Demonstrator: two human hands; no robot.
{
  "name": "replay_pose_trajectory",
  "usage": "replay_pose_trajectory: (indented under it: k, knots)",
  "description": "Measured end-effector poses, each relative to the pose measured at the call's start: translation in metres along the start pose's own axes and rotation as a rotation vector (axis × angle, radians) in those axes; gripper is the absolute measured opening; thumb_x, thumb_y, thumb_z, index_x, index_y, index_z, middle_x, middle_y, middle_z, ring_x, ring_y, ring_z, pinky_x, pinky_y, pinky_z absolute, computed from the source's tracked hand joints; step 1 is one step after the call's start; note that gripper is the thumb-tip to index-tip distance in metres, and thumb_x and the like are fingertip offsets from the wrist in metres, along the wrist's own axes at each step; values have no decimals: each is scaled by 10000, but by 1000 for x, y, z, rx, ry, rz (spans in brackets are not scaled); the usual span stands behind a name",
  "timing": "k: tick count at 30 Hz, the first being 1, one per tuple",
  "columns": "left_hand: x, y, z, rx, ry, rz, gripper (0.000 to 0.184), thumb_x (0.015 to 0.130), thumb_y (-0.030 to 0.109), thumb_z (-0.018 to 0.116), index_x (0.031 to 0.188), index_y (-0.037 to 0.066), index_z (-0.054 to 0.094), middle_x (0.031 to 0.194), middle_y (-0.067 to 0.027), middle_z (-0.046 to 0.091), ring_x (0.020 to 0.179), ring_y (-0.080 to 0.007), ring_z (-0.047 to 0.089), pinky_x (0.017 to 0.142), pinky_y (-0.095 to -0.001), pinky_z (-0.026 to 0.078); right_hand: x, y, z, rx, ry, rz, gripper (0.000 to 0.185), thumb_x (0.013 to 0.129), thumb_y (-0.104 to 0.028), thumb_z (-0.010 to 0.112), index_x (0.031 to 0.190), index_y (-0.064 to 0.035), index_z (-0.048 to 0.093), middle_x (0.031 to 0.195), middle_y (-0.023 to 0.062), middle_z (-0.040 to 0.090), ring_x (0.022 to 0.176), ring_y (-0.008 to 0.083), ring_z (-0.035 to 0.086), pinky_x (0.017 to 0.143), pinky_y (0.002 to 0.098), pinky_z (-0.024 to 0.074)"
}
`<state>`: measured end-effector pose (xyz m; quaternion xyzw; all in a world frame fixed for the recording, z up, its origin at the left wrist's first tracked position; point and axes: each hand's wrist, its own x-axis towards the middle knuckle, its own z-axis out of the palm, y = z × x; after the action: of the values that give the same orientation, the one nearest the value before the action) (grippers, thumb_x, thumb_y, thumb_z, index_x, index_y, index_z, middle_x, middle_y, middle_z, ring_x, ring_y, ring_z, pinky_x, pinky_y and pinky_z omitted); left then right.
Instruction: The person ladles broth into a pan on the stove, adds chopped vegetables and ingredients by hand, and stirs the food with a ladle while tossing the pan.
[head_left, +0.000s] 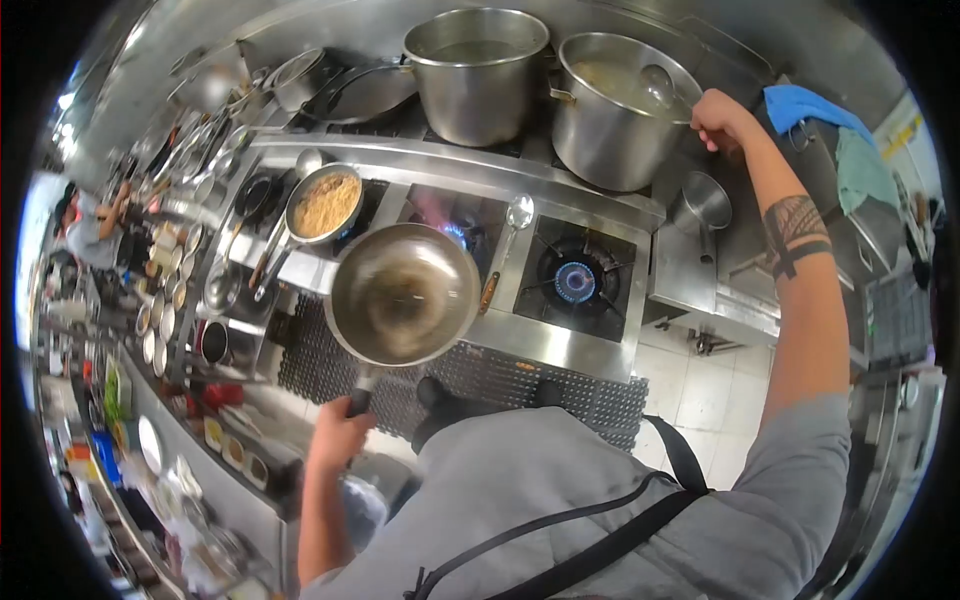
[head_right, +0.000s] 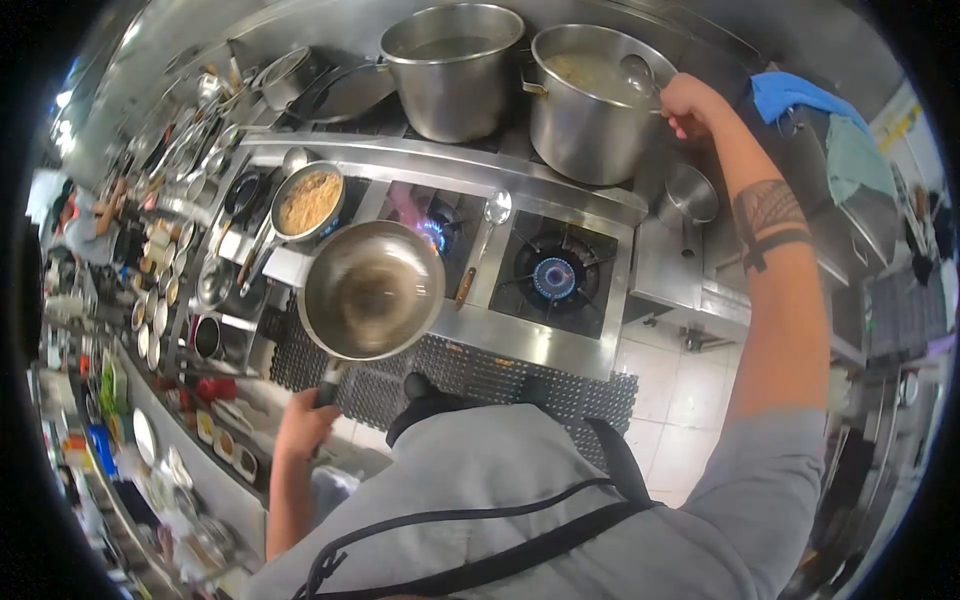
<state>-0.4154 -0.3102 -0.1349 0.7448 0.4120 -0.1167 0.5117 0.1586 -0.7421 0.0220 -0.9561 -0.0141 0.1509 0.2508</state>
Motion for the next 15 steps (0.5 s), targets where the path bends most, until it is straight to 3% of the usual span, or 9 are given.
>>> replay_pose_trajectory:
  k: [1,2,4,5,6,8,15]
  knots:
    - [-12,5,24,15,-58,-1,145,803,121,689,845,-11,646,637,-16,569,524,-117,519,474,-314,398,16,-1,-9,123,-98,74,138,891,15,607,769,7,546,618,106,569,491,197,570,470,331,548]
    - [-20,15,48,28,-117,1,160,811,132,699,861,-14,657,645,-19,574,529,-118,522,479,-312,403,24,9,-12,114,-117,56,138,891,15,607,769,7,546,618,106,569,491,197,570,470,331,548]
    - [-34,45,91,-28,-209,61,189,838,152,716,886,-24,669,658,-26,584,527,-117,518,485,-302,405,24,19,-15,880,-252,64,115,887,60,589,789,13,550,686,105,573,596,191,612,541,284,556]
    - [-35,62,108,-20,-246,83,192,851,160,718,872,-22,661,662,-29,587,523,-120,519,482,-303,406,30,31,-16,1059,-325,-5,139,930,38,586,820,5,509,787,93,570,666,148,603,546,235,553]
    - [-35,79,124,-10,-287,108,200,865,169,719,858,-20,654,667,-31,590,519,-123,519,480,-303,406,41,44,-20,1056,-333,-11,139,930,38,586,820,5,509,787,93,570,666,148,603,546,235,553]
    - [-23,101,155,-67,-359,194,215,877,176,713,828,-17,632,652,-41,582,511,-133,527,475,-308,409,61,62,-30,1461,-646,129,115,953,15,585,882,63,507,861,116,561,668,140,577,556,210,560]
    - [21,187,218,-2,-294,394,227,825,175,735,805,-23,627,624,-60,583,504,-160,549,478,-345,435,-24,61,-64,1474,-532,75,202,995,-21,555,1039,149,454,1023,160,502,628,118,559,514,178,556]
